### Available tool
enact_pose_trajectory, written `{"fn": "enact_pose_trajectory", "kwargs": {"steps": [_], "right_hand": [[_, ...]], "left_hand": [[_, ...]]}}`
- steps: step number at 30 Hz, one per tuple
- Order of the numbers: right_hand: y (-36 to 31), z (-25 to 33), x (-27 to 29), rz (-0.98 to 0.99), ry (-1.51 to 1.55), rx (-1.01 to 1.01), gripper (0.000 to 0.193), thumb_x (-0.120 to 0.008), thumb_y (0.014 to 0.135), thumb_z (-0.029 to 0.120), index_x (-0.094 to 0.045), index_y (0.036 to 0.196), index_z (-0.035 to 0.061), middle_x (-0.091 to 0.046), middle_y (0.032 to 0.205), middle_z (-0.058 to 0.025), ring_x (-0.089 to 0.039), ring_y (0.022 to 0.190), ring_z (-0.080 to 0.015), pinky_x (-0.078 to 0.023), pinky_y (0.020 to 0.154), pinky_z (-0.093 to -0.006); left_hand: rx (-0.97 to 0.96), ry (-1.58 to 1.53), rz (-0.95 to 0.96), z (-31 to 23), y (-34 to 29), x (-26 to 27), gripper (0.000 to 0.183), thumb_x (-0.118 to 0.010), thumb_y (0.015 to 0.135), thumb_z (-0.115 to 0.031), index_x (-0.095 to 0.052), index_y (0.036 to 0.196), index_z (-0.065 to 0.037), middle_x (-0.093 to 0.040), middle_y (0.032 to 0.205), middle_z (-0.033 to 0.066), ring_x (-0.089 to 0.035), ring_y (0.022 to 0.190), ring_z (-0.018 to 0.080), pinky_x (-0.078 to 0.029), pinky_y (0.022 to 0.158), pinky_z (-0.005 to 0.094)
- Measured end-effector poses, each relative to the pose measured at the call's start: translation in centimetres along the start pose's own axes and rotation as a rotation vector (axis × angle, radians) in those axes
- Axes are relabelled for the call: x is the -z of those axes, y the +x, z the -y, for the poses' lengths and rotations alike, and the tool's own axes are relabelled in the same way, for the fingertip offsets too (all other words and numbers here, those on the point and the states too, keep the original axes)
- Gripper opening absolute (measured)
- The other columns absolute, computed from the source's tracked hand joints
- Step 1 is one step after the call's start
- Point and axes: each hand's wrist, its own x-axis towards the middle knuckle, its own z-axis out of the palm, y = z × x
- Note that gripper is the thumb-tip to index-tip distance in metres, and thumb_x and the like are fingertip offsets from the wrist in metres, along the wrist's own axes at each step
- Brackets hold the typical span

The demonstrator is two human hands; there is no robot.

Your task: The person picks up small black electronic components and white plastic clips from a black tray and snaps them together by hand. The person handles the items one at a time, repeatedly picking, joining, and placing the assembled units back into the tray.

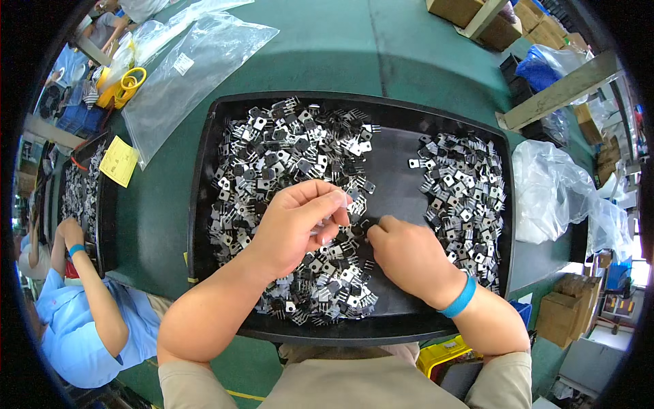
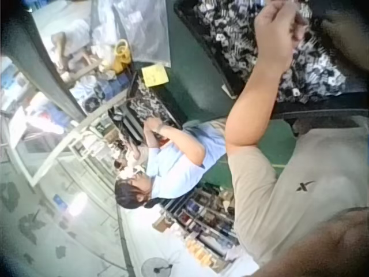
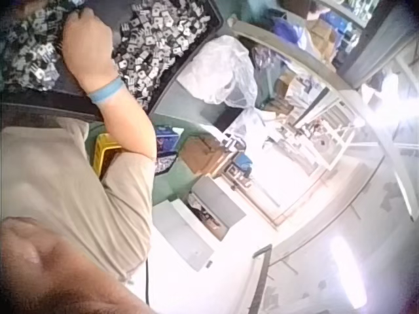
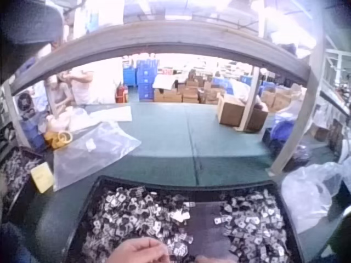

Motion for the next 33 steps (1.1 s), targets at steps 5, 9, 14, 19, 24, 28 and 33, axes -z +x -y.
{"fn": "enact_pose_trajectory", "kwargs": {"steps": [5, 9, 14, 19, 24, 28, 33], "right_hand": [[-0.9, -0.7, 1.2, -0.100, 0.340, 0.111, 0.012, -0.061, 0.079, 0.006, -0.059, 0.090, 0.0023, -0.061, 0.080, -0.0130, -0.064, 0.073, -0.0295, -0.052, 0.060, -0.0372], [-0.9, 0.2, 2.2, -0.286, 0.796, 0.068, 0.016, -0.061, 0.080, -0.002, -0.059, 0.096, -0.0001, -0.059, 0.075, -0.0084, -0.059, 0.062, -0.0175, -0.048, 0.055, -0.0296], [-1.9, 0.5, 1.1, -0.389, 1.033, -0.068, 0.015, -0.061, 0.082, -0.004, -0.058, 0.096, 0.0007, -0.056, 0.076, -0.0015, -0.050, 0.064, -0.0049, -0.040, 0.056, -0.0212], [-1.9, 0.1, 0.6, -0.477, 0.970, 0.008, 0.013, -0.062, 0.081, -0.003, -0.061, 0.094, 0.0009, -0.058, 0.071, -0.0034, -0.052, 0.056, -0.0063, -0.041, 0.050, -0.0222], [-2.0, 0.4, 0.7, -0.435, 0.988, -0.033, 0.013, -0.063, 0.081, -0.002, -0.061, 0.094, 0.0008, -0.059, 0.072, -0.0039, -0.052, 0.056, -0.0063, -0.042, 0.050, -0.0225], [-2.0, 0.4, 0.6, -0.418, 1.011, -0.081, 0.012, -0.063, 0.082, -0.002, -0.061, 0.094, 0.0010, -0.060, 0.072, -0.0043, -0.053, 0.057, -0.0060, -0.043, 0.050, -0.0225], [-2.0, 0.4, 0.9, -0.370, 0.989, -0.053, 0.012, -0.062, 0.082, -0.003, -0.060, 0.093, 0.0014, -0.059, 0.073, -0.0022, -0.051, 0.059, -0.0040, -0.040, 0.051, -0.0207]], "left_hand": [[0.067, 0.004, 0.038, -0.2, -0.4, -0.7, 0.016, -0.055, 0.092, -0.012, -0.063, 0.098, 0.000, -0.062, 0.077, 0.0064, -0.048, 0.054, 0.0084, -0.034, 0.046, 0.0190], [0.081, 0.005, 0.065, 0.3, -0.3, -0.5, 0.017, -0.054, 0.095, -0.014, -0.062, 0.100, 0.000, -0.063, 0.078, 0.0054, -0.049, 0.056, 0.0076, -0.038, 0.051, 0.0194], [0.119, 0.145, 0.120, 0.5, -0.4, -0.8, 0.015, -0.056, 0.095, -0.019, -0.061, 0.095, -0.005, -0.062, 0.078, 0.0037, -0.048, 0.057, 0.0059, -0.032, 0.045, 0.0178], [0.153, 0.148, 0.142, 0.4, -0.5, -1.2, 0.015, -0.055, 0.096, -0.015, -0.061, 0.097, -0.001, -0.061, 0.077, 0.0032, -0.046, 0.057, 0.0043, -0.035, 0.049, 0.0178], [0.146, 0.216, 0.166, 0.7, -0.4, -1.2, 0.015, -0.055, 0.096, -0.018, -0.059, 0.095, -0.004, -0.061, 0.076, 0.0024, -0.047, 0.057, 0.0050, -0.031, 0.045, 0.0177], [0.125, 0.229, 0.174, 0.8, -0.4, -1.2, 0.015, -0.054, 0.096, -0.016, -0.060, 0.094, -0.002, -0.061, 0.076, 0.0030, -0.046, 0.056, 0.0049, -0.033, 0.047, 0.0179], [0.103, 0.282, 0.180, 1.0, -0.5, -1.2, 0.013, -0.055, 0.095, -0.012, -0.061, 0.095, -0.001, -0.062, 0.075, 0.0037, -0.045, 0.055, 0.0050, -0.035, 0.048, 0.0187]]}}
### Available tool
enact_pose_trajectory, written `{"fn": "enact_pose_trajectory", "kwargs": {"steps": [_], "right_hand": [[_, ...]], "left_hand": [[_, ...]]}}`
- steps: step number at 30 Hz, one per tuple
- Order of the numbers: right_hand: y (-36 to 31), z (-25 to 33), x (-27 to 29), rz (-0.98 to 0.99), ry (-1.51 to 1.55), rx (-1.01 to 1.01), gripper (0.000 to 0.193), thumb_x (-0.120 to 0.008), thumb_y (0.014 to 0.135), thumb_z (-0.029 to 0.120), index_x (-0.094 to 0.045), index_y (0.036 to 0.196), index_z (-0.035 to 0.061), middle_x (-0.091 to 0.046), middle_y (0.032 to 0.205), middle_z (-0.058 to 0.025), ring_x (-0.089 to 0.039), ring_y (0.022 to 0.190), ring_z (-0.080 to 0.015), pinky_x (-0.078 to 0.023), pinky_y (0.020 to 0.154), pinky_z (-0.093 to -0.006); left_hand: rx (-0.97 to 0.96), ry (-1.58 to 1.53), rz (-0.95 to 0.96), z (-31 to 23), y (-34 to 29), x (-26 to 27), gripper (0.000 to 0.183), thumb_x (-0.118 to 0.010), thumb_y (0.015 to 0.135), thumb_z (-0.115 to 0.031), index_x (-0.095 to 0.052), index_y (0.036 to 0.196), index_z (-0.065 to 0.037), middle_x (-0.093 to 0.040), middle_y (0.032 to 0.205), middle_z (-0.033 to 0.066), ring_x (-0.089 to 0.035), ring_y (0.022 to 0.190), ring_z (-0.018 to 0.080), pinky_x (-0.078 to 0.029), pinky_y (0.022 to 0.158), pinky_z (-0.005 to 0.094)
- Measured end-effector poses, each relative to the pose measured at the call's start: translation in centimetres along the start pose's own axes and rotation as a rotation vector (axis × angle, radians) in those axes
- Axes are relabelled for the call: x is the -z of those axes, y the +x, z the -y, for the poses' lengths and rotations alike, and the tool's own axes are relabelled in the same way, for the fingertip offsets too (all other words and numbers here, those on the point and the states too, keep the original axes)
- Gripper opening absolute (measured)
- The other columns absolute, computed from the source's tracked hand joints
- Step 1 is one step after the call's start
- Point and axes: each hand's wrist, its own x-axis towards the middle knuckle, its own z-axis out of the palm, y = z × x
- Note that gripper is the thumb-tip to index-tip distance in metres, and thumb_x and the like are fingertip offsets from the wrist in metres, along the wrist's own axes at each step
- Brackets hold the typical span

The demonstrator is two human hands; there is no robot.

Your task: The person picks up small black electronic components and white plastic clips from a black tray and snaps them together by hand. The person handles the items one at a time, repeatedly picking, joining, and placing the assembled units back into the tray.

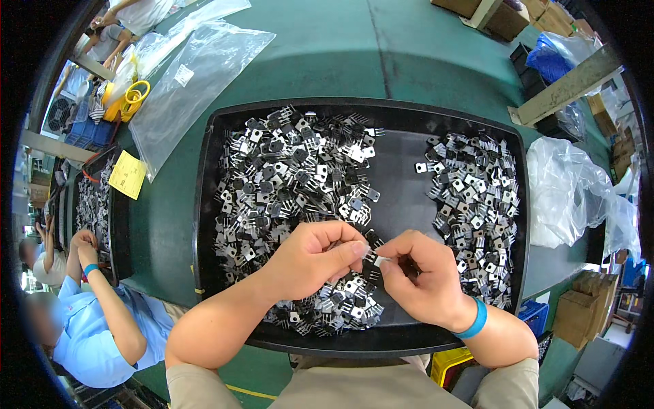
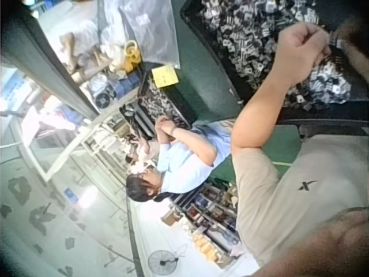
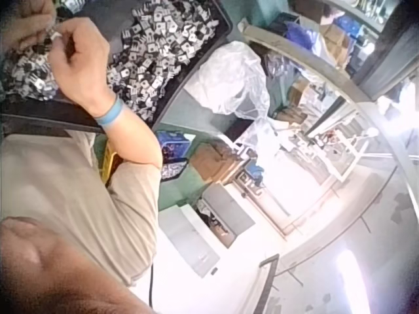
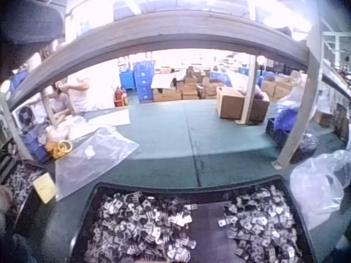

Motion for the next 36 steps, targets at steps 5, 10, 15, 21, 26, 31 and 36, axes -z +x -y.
{"fn": "enact_pose_trajectory", "kwargs": {"steps": [5, 10, 15, 21, 26, 31, 36], "right_hand": [[-0.1, -0.5, -0.4, -0.060, -0.030, -0.020, 0.013, -0.063, 0.082, -0.002, -0.061, 0.095, 0.0008, -0.060, 0.074, -0.0068, -0.054, 0.059, -0.0075, -0.044, 0.052, -0.0239], [0.3, -1.0, -0.2, 0.034, -0.029, 0.035, 0.013, -0.063, 0.083, -0.002, -0.062, 0.095, 0.0010, -0.061, 0.079, -0.0074, -0.056, 0.064, -0.0097, -0.045, 0.057, -0.0241], [0.4, -0.6, 0.1, 0.022, 0.053, -0.085, 0.012, -0.063, 0.083, -0.002, -0.063, 0.094, 0.0009, -0.061, 0.082, -0.0081, -0.057, 0.067, -0.0134, -0.045, 0.058, -0.0256], [0.6, -0.9, 0.0, 0.060, 0.000, -0.004, 0.012, -0.063, 0.084, -0.003, -0.063, 0.095, 0.0007, -0.059, 0.081, -0.0076, -0.056, 0.067, -0.0123, -0.044, 0.059, -0.0255], [0.4, -1.1, -0.2, 0.030, 0.151, -0.185, 0.012, -0.057, 0.087, -0.002, -0.063, 0.097, 0.0006, -0.059, 0.081, -0.0040, -0.054, 0.066, -0.0098, -0.043, 0.058, -0.0239], [1.8, -1.7, 1.8, -0.020, 0.813, -0.524, 0.014, -0.049, 0.092, 0.009, -0.062, 0.093, 0.0030, -0.058, 0.077, -0.0017, -0.056, 0.066, -0.0092, -0.041, 0.052, -0.0211], [2.0, -3.6, 0.9, 0.047, -0.229, -0.013, 0.011, -0.058, 0.086, 0.007, -0.062, 0.096, 0.0037, -0.060, 0.079, -0.0083, -0.061, 0.069, -0.0219, -0.046, 0.057, -0.0320]], "left_hand": [[-0.001, 0.051, -0.021, -0.1, -0.1, -0.1, 0.013, -0.057, 0.094, -0.011, -0.062, 0.095, 0.000, -0.063, 0.076, 0.0041, -0.046, 0.055, 0.0046, -0.037, 0.049, 0.0187], [0.030, 0.096, -0.061, -0.3, -0.2, -0.3, 0.011, -0.060, 0.091, -0.009, -0.063, 0.094, 0.000, -0.063, 0.074, 0.0032, -0.047, 0.054, 0.0039, -0.037, 0.049, 0.0188], [0.009, 0.089, -0.107, -0.5, -0.4, 0.0, 0.013, -0.064, 0.088, -0.014, -0.065, 0.088, -0.002, -0.061, 0.070, -0.0033, -0.045, 0.057, -0.0001, -0.036, 0.050, 0.0183], [0.020, 0.231, -0.118, -0.6, -0.5, -0.2, 0.007, -0.068, 0.084, -0.009, -0.065, 0.082, -0.003, -0.058, 0.066, -0.0055, -0.045, 0.057, -0.0011, -0.034, 0.048, 0.0180], [0.044, 0.032, -0.063, -0.1, -0.4, 0.1, 0.012, -0.059, 0.088, -0.010, -0.064, 0.092, 0.000, -0.060, 0.071, 0.0010, -0.046, 0.055, 0.0033, -0.034, 0.047, 0.0195], [0.103, -0.225, -0.085, -0.9, -0.3, 0.6, 0.026, -0.043, 0.089, -0.006, -0.061, 0.105, 0.003, -0.062, 0.082, 0.0103, -0.048, 0.054, 0.0083, -0.032, 0.043, 0.0189], [0.022, -0.248, -0.074, -0.7, -0.1, 0.5, 0.026, -0.045, 0.091, -0.007, -0.055, 0.114, 0.000, -0.063, 0.086, 0.0117, -0.048, 0.055, 0.0082, -0.031, 0.043, 0.0181]]}}
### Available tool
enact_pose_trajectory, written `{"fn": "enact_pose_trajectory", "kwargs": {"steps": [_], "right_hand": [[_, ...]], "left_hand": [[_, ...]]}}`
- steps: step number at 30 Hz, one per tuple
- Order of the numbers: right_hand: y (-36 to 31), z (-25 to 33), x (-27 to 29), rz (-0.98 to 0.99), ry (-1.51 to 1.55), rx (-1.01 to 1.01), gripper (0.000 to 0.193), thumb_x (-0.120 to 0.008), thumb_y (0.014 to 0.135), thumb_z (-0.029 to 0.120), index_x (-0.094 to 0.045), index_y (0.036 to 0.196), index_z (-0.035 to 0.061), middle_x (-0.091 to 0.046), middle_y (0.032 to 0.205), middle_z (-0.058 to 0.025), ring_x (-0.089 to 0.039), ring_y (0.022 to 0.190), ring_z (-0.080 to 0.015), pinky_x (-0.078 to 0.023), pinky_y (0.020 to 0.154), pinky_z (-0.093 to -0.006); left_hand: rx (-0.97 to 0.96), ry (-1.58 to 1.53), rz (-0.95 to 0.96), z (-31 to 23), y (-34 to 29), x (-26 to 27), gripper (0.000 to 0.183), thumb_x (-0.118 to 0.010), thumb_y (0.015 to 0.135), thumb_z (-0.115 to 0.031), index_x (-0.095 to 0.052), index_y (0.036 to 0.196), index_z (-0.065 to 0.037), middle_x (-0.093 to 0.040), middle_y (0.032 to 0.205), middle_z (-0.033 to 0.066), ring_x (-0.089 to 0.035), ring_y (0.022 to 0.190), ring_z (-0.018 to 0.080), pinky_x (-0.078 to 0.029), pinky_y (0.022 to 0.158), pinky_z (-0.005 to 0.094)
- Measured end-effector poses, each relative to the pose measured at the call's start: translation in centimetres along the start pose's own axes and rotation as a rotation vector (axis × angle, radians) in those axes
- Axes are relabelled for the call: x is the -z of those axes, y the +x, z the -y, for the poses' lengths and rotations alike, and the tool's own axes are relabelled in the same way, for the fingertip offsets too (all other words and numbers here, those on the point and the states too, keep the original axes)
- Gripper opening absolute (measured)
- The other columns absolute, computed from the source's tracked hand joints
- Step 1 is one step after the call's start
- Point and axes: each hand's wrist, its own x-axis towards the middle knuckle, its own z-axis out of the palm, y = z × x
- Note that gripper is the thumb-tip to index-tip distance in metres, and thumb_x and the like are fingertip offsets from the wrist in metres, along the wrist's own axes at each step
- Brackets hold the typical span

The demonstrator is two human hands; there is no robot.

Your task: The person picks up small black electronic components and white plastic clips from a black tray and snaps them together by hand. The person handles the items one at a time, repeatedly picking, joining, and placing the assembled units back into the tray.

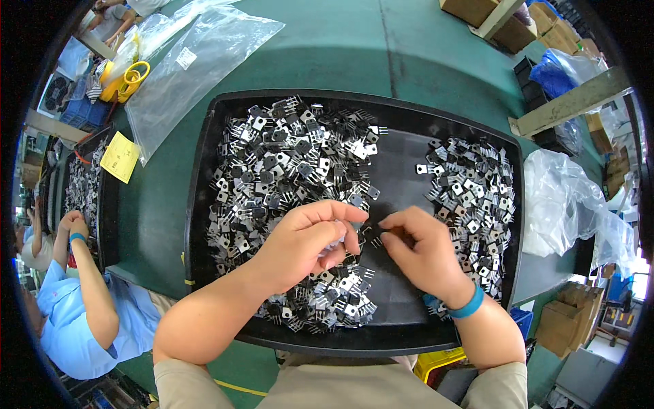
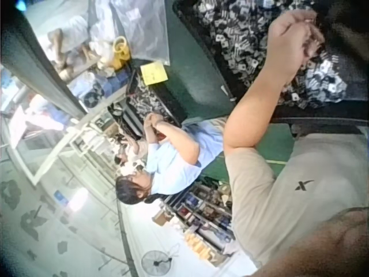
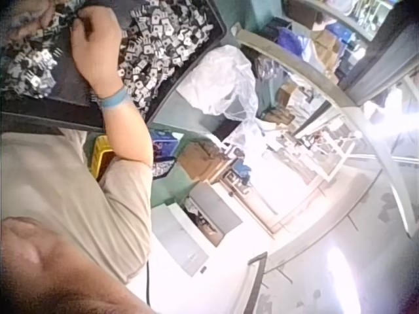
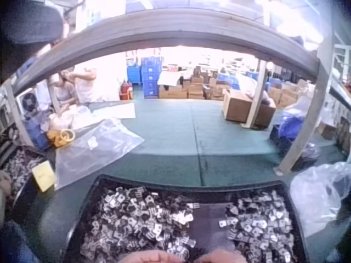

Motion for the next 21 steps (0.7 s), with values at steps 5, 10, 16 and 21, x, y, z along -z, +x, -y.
{"fn": "enact_pose_trajectory", "kwargs": {"steps": [5, 10, 16, 21], "right_hand": [[-0.1, -0.2, -1.0, 0.140, -0.435, 0.069, 0.025, -0.067, 0.077, 0.007, -0.061, 0.101, 0.0058, -0.060, 0.084, -0.0156, -0.060, 0.073, -0.0370, -0.049, 0.067, -0.0416], [-0.1, -0.1, -0.6, 0.238, -0.370, -0.016, 0.024, -0.063, 0.079, 0.006, -0.054, 0.101, 0.0043, -0.060, 0.083, -0.0177, -0.061, 0.076, -0.0384, -0.049, 0.067, -0.0449], [-0.2, -0.3, -0.6, 0.283, -0.385, -0.024, 0.026, -0.064, 0.078, 0.007, -0.051, 0.100, 0.0031, -0.061, 0.085, -0.0200, -0.061, 0.079, -0.0397, -0.048, 0.067, -0.0449], [0.1, 0.6, 0.9, 0.274, -0.303, -0.065, 0.020, -0.064, 0.080, 0.007, -0.051, 0.094, 0.0021, -0.061, 0.077, -0.0189, -0.061, 0.071, -0.0384, -0.049, 0.064, -0.0430]], "left_hand": [[-0.009, -0.076, 0.068, 0.2, 0.0, 0.0, 0.014, -0.053, 0.096, -0.013, -0.054, 0.106, -0.005, -0.064, 0.088, 0.0131, -0.047, 0.055, 0.0077, -0.029, 0.041, 0.0170], [-0.044, -0.160, 0.149, 0.4, 0.0, 0.6, 0.016, -0.053, 0.097, -0.015, -0.057, 0.106, -0.002, -0.063, 0.088, 0.0104, -0.048, 0.060, 0.0063, -0.031, 0.044, 0.0166], [0.015, -0.182, 0.111, 0.2, 0.0, 0.7, 0.017, -0.055, 0.094, -0.007, -0.058, 0.110, -0.001, -0.063, 0.087, 0.0094, -0.048, 0.060, 0.0055, -0.030, 0.044, 0.0163], [-0.054, -0.110, 0.029, 0.4, 0.0, 0.2, 0.020, -0.060, 0.087, 0.000, -0.059, 0.107, 0.000, -0.064, 0.088, 0.0108, -0.048, 0.060, 0.0048, -0.032, 0.045, 0.0158]]}}
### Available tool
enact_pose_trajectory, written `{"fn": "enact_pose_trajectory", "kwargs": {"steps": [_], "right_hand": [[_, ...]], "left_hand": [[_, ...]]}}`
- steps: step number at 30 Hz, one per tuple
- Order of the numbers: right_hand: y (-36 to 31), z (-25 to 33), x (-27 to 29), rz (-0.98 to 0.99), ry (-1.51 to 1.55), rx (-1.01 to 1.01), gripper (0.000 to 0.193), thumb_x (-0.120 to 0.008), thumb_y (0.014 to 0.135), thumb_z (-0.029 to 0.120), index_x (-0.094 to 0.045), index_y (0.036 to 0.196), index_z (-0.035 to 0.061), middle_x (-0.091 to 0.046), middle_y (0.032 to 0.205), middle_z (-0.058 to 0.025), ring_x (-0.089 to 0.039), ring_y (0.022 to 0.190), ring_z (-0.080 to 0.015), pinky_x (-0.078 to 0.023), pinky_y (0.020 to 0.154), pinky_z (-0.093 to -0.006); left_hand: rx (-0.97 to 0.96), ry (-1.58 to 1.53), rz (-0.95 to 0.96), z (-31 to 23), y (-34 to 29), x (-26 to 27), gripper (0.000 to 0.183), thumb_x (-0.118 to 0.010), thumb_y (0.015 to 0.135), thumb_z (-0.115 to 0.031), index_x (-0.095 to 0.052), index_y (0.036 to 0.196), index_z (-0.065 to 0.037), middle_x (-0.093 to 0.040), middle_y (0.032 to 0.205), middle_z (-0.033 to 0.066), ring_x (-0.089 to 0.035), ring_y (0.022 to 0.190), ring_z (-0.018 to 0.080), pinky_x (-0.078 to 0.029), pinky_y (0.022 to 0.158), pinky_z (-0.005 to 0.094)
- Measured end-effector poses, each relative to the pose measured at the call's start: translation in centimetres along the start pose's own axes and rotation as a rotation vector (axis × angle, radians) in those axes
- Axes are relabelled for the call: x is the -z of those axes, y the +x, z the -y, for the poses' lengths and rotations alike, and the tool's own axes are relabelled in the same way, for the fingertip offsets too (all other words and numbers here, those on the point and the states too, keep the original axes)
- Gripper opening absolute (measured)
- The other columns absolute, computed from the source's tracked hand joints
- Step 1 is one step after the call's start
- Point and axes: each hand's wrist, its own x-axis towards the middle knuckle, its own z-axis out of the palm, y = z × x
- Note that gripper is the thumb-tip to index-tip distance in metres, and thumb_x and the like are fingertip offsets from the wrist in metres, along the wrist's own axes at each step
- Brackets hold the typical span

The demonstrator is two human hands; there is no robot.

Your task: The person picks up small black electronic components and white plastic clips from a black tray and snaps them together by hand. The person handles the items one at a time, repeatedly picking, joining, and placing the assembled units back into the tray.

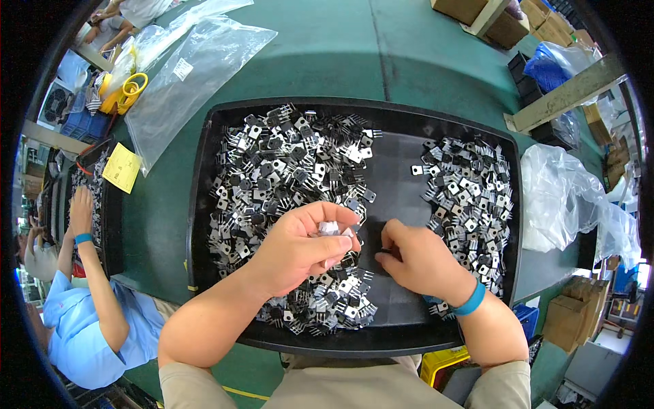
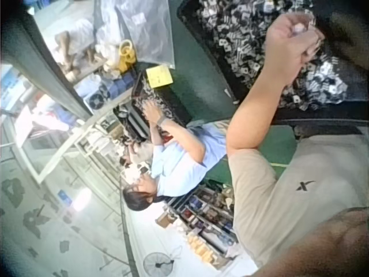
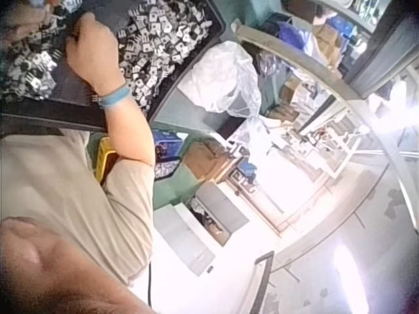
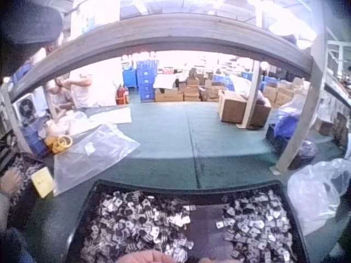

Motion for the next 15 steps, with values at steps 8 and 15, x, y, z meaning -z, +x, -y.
{"fn": "enact_pose_trajectory", "kwargs": {"steps": [8, 15], "right_hand": [[-1.1, 1.6, 0.6, -0.325, 0.545, 0.083, 0.017, -0.062, 0.085, -0.001, -0.055, 0.100, 0.0016, -0.056, 0.073, -0.0033, -0.051, 0.064, -0.0066, -0.043, 0.057, -0.0236], [-0.9, 2.6, 0.4, -0.366, 0.233, 0.458, 0.027, -0.060, 0.081, -0.007, -0.057, 0.106, 0.0018, -0.059, 0.083, -0.0149, -0.059, 0.068, -0.0324, -0.049, 0.059, -0.0363]], "left_hand": [[0.081, 0.299, -0.053, -0.5, -0.2, -0.4, 0.010, -0.067, 0.085, -0.002, -0.063, 0.094, -0.003, -0.062, 0.079, 0.0016, -0.048, 0.060, 0.0022, -0.035, 0.050, 0.0165], [0.010, 0.482, -0.004, 0.2, -0.3, -0.7, 0.011, -0.067, 0.085, -0.006, -0.066, 0.095, -0.002, -0.060, 0.076, -0.0040, -0.051, 0.066, 0.0002, -0.041, 0.055, 0.0173]]}}
